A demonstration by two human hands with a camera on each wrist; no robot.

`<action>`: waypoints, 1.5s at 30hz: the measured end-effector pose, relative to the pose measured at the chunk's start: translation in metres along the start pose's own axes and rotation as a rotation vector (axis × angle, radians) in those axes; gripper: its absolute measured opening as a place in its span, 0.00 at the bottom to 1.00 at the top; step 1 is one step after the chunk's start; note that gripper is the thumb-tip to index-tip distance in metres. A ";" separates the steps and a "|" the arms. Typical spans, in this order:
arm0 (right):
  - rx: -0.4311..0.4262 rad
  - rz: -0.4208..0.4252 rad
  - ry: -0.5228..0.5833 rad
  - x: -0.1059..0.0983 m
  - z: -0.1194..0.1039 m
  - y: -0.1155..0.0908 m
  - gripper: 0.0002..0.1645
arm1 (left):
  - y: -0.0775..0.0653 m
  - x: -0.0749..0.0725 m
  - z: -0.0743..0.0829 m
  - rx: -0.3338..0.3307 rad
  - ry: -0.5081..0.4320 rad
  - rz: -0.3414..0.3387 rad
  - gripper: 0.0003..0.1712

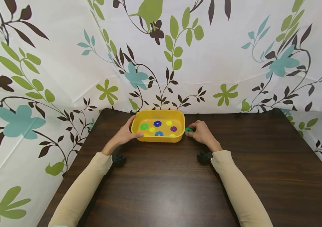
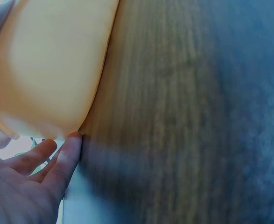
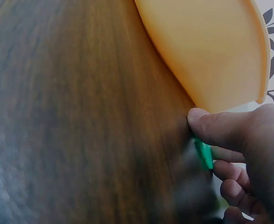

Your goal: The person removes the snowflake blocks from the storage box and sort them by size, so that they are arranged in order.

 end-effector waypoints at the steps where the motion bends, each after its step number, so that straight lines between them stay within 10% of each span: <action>1: 0.009 -0.006 0.001 0.000 0.000 0.000 0.26 | 0.000 0.000 0.000 -0.002 0.002 0.000 0.67; 20: -0.073 0.114 0.038 -0.029 -0.051 0.013 0.27 | 0.000 -0.002 -0.004 -0.003 -0.001 0.003 0.67; 45: -0.235 -0.331 -0.095 0.047 -0.120 0.049 0.23 | 0.003 0.001 -0.005 0.005 0.014 0.005 0.69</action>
Point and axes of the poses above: each hand's wrist, its own y-axis towards the middle knuckle, its own x-axis out of the palm, z = x × y, the point moved 2 cm from there along y, towards the middle knuckle, and after that the axes turned 11 degrees about z, right-handed, at the moved point
